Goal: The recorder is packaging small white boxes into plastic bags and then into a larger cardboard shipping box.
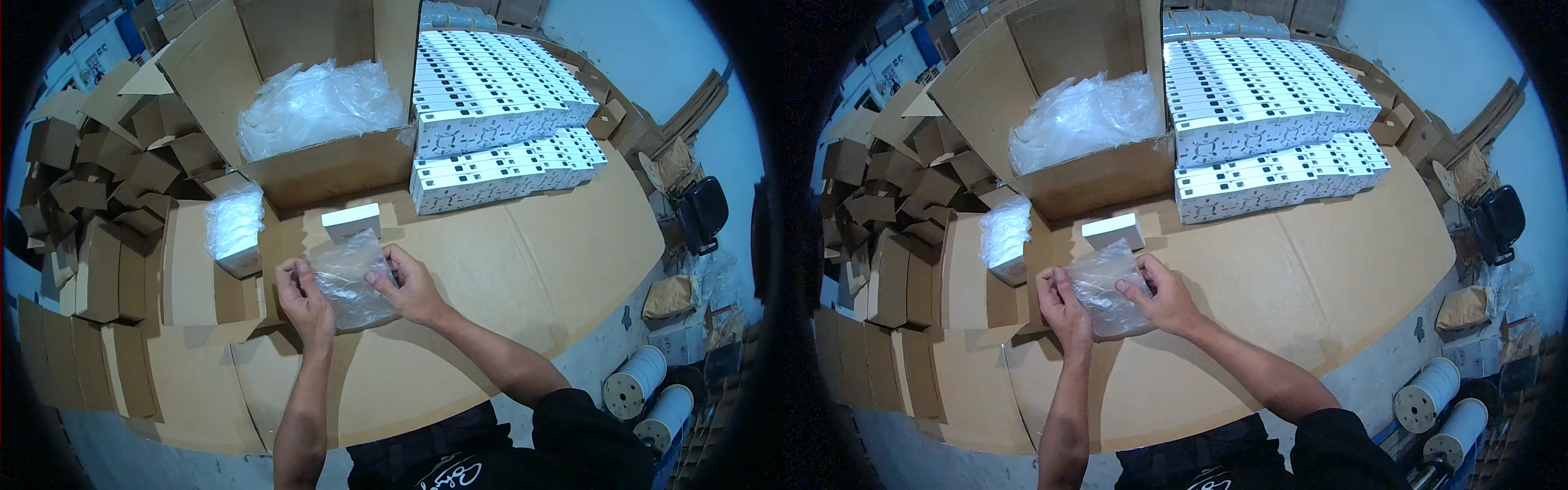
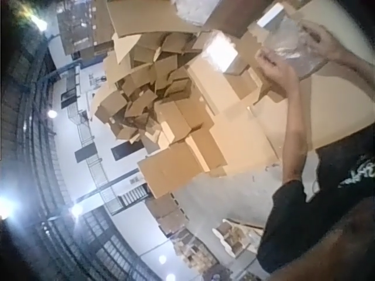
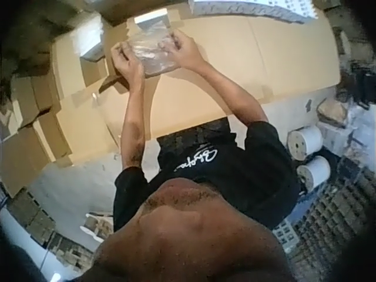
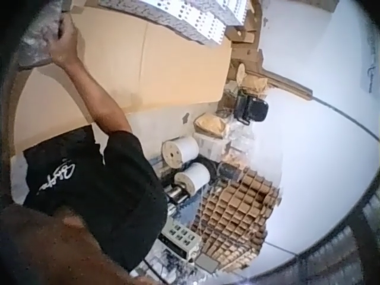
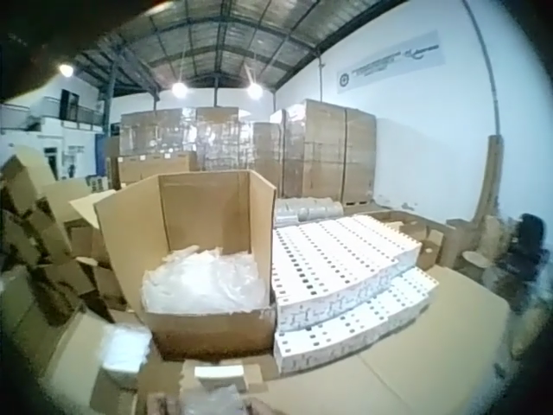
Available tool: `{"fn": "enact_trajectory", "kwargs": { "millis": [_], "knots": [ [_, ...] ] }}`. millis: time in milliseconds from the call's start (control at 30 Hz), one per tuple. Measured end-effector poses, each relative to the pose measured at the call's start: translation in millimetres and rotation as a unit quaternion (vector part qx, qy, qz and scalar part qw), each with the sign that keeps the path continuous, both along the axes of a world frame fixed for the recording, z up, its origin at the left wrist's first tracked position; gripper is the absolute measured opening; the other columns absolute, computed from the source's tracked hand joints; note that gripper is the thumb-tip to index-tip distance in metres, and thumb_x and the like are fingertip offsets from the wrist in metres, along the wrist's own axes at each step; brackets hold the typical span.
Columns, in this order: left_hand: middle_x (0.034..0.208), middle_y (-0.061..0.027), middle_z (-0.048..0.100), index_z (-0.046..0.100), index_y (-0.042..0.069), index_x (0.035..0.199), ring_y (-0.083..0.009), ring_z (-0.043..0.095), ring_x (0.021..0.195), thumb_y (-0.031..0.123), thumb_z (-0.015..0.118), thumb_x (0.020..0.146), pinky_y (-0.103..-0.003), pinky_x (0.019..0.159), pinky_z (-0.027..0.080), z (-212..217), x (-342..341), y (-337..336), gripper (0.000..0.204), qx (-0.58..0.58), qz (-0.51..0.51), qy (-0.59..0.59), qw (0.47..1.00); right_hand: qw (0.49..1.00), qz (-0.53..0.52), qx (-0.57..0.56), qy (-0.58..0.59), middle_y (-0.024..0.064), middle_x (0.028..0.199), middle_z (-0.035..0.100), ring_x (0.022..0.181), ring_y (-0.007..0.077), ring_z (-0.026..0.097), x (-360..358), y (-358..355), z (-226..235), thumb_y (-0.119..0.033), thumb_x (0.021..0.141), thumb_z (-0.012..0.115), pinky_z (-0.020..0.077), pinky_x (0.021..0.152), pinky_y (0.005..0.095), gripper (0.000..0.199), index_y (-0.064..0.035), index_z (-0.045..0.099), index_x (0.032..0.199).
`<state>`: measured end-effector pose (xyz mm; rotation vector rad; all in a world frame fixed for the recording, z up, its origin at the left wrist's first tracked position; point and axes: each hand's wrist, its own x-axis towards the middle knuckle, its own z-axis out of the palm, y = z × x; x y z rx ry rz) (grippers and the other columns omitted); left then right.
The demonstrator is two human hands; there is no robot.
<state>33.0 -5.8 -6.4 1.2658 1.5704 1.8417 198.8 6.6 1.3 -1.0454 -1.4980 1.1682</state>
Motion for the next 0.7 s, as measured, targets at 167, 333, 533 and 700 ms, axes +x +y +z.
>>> {"fn": "enact_trajectory", "kwargs": {
  "millis": [167,333,533,700],
  "knots": [
    [0.084,-0.0011,0.056,0.054,0.001,0.105,-0.0093,0.051,0.075,0.02,0.056,0.106,-0.027,0.067,0.045,1.4,11.9,-7.7,0.02,-0.039,-0.066,0.025,0.997,0.997,-0.039,-0.053,0.047,0.0063,0.07,0.059,0.066,0.0088,0.053,4.1,6.9,-16.8,-0.022,0.105,0.057,0.0452,0.06,0.0325,0.024,-0.0002,0.061,0.098],
    [0.08,-0.001,0.057,0.056,0.001,0.107,-0.0087,0.052,0.073,0.023,0.064,0.102,-0.027,0.064,0.045,-8.2,10.0,-10.6,0.024,-0.119,-0.15,-0.012,0.981,0.986,-0.154,0.066,0.013,0.0073,0.067,0.051,0.062,0.0115,0.048,0.9,9.7,-14.1,-0.022,0.106,0.054,0.0426,0.059,0.0325,0.026,-0.0002,0.061,0.094],
    [0.081,0.0028,0.055,0.057,0.003,0.105,-0.0087,0.053,0.074,0.024,0.065,0.101,-0.026,0.064,0.044,-10.5,-5.2,-9.9,0.023,-0.115,-0.136,-0.068,0.982,0.987,-0.158,0.029,0.011,0.0084,0.066,0.049,0.062,0.0121,0.047,8.3,8.0,-7.5,-0.022,0.107,0.053,0.042,0.058,0.0326,0.026,-0.0004,0.059,0.093],
    [0.086,-0.0028,0.066,0.062,0.001,0.108,-0.0138,0.064,0.085,0.016,0.077,0.092,-0.029,0.077,0.053,7.7,11.2,-11.8,0.026,-0.078,-0.214,-0.085,0.97,0.992,-0.122,0.026,0.02,0.0047,0.069,0.053,0.064,0.0103,0.048,4.8,5.9,-11.0,-0.021,0.106,0.056,0.0427,0.059,0.0309,0.023,-0.001,0.059,0.094]
  ]
}}
